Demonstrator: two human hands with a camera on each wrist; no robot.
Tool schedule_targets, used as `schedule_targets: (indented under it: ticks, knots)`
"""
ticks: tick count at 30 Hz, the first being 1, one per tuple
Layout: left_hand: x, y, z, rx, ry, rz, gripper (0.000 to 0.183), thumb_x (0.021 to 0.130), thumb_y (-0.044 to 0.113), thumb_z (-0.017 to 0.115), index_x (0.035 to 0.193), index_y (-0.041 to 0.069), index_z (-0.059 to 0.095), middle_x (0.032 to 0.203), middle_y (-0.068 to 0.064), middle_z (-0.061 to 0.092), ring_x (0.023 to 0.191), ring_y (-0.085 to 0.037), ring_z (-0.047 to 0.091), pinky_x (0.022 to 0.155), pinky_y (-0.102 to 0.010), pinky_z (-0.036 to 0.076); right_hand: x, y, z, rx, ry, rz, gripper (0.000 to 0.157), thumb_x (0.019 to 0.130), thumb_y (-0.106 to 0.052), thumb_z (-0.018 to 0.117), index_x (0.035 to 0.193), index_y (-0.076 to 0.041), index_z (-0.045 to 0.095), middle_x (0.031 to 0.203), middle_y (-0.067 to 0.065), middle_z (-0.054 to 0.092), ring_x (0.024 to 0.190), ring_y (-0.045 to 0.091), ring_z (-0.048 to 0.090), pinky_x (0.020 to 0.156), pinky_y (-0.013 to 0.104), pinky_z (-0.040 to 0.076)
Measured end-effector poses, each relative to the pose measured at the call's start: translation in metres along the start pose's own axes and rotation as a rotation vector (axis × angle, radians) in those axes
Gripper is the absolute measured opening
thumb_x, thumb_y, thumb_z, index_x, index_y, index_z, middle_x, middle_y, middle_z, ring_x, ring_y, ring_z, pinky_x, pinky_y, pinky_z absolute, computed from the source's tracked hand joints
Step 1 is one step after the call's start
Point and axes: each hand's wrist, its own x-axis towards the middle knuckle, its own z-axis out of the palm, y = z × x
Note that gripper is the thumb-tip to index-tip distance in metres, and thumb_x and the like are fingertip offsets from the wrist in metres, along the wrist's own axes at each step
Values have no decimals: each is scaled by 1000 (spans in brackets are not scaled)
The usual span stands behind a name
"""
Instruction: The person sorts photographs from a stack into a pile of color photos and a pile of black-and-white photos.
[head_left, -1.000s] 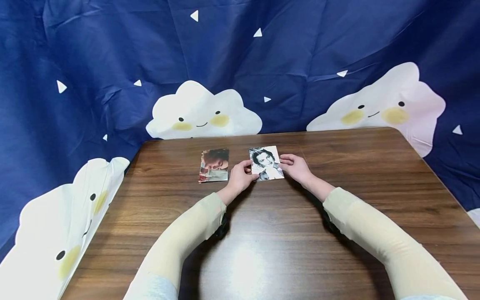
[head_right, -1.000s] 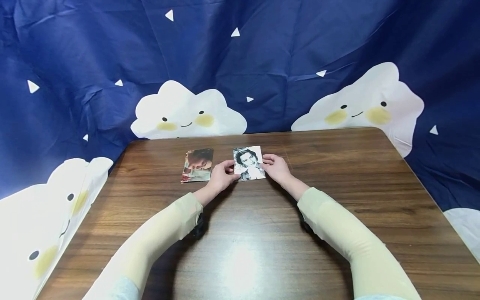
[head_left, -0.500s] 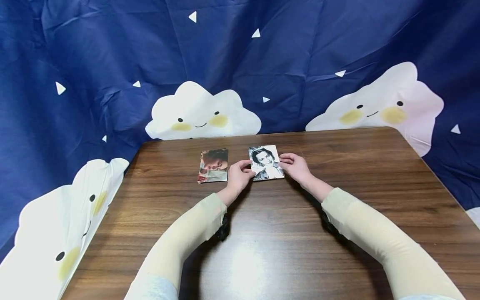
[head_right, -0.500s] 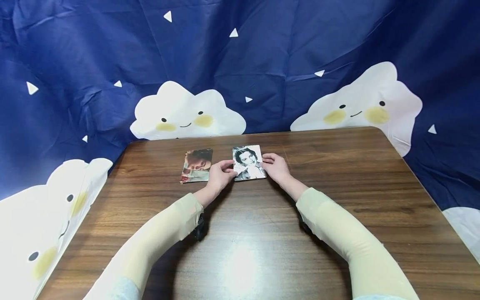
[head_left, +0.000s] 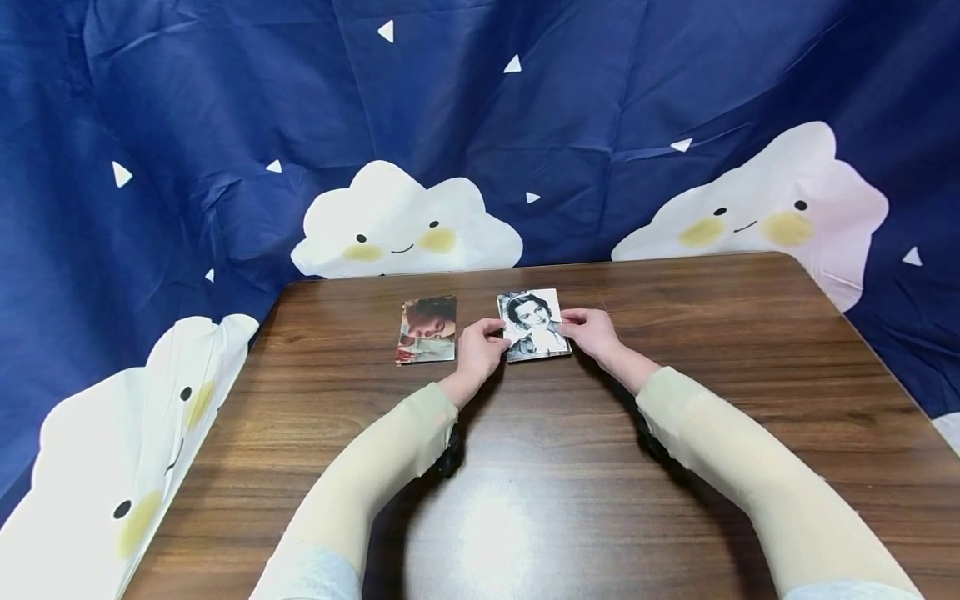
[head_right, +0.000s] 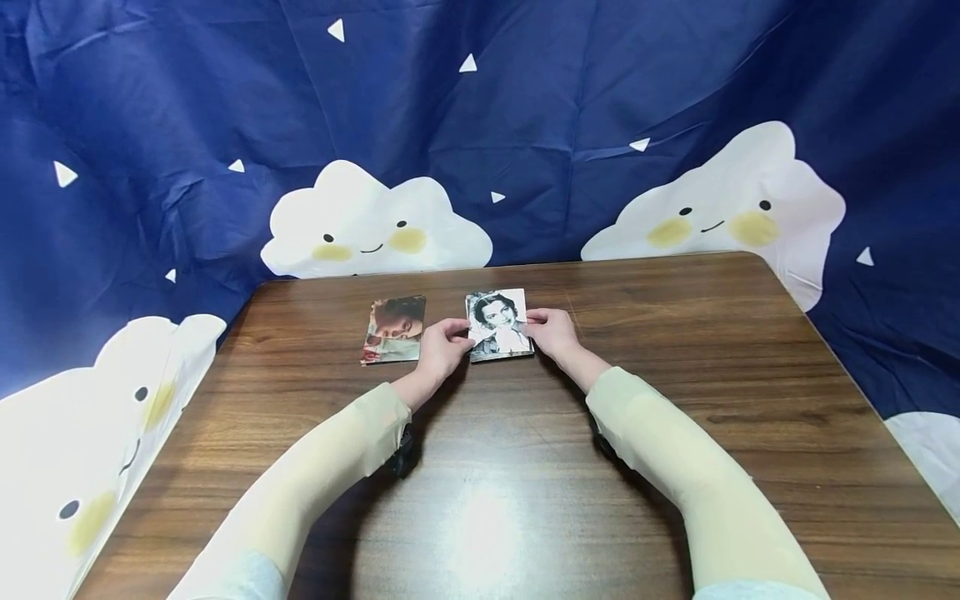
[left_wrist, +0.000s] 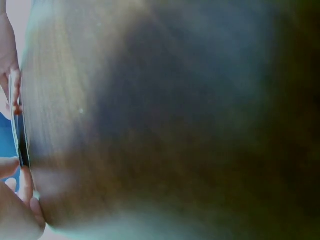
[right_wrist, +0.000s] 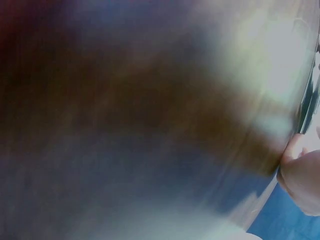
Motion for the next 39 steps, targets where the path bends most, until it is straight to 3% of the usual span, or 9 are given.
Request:
schedule_targets:
  ticks: [8, 20, 24, 32, 39]
  knots:
    - [0, 1, 0, 20, -1, 4, 30, 79, -3, 75, 108, 3, 72, 98, -10, 73, 82, -19, 70, 80, -27, 51, 2, -6, 3, 29, -3, 69, 36, 91, -4, 62, 123, 12, 59, 117, 25, 63, 107, 29, 57, 93, 32, 42]
    - [1, -1, 2, 54, 6, 21, 30, 79, 0, 77, 107, 5, 73, 85, -8, 73, 76, -16, 70, 79, -28, 51, 6, -5, 4, -25, 92, 135, 32, 84, -15, 76, 108, 4, 65, 95, 15, 71, 94, 27, 62, 90, 35, 43]
    - [2, -1, 2, 75, 1, 22, 31, 78, 3, 79, 108, 6, 72, 81, -6, 72, 77, -16, 68, 79, -27, 49, 8, -5, 4, -51, 91, 134, 28, 85, -16, 74, 104, 4, 68, 96, 14, 72, 94, 27, 65, 94, 36, 42]
    - [2, 0, 2, 113, -21, 22, 36, 77, 5, 80, 112, 6, 71, 94, -6, 72, 86, -17, 66, 82, -29, 47, 10, -4, 4, -89, 90, 117, 26, 87, -18, 71, 101, 4, 70, 95, 14, 73, 94, 27, 65, 95, 38, 41]
    - [1, -1, 0, 138, -26, 12, 38, 76, 6, 81, 113, 8, 70, 93, -4, 73, 87, -17, 67, 84, -31, 47, 8, -6, 8, -142, 130, 44, 25, 88, -20, 70, 101, 1, 73, 98, 14, 72, 98, 30, 64, 93, 40, 42]
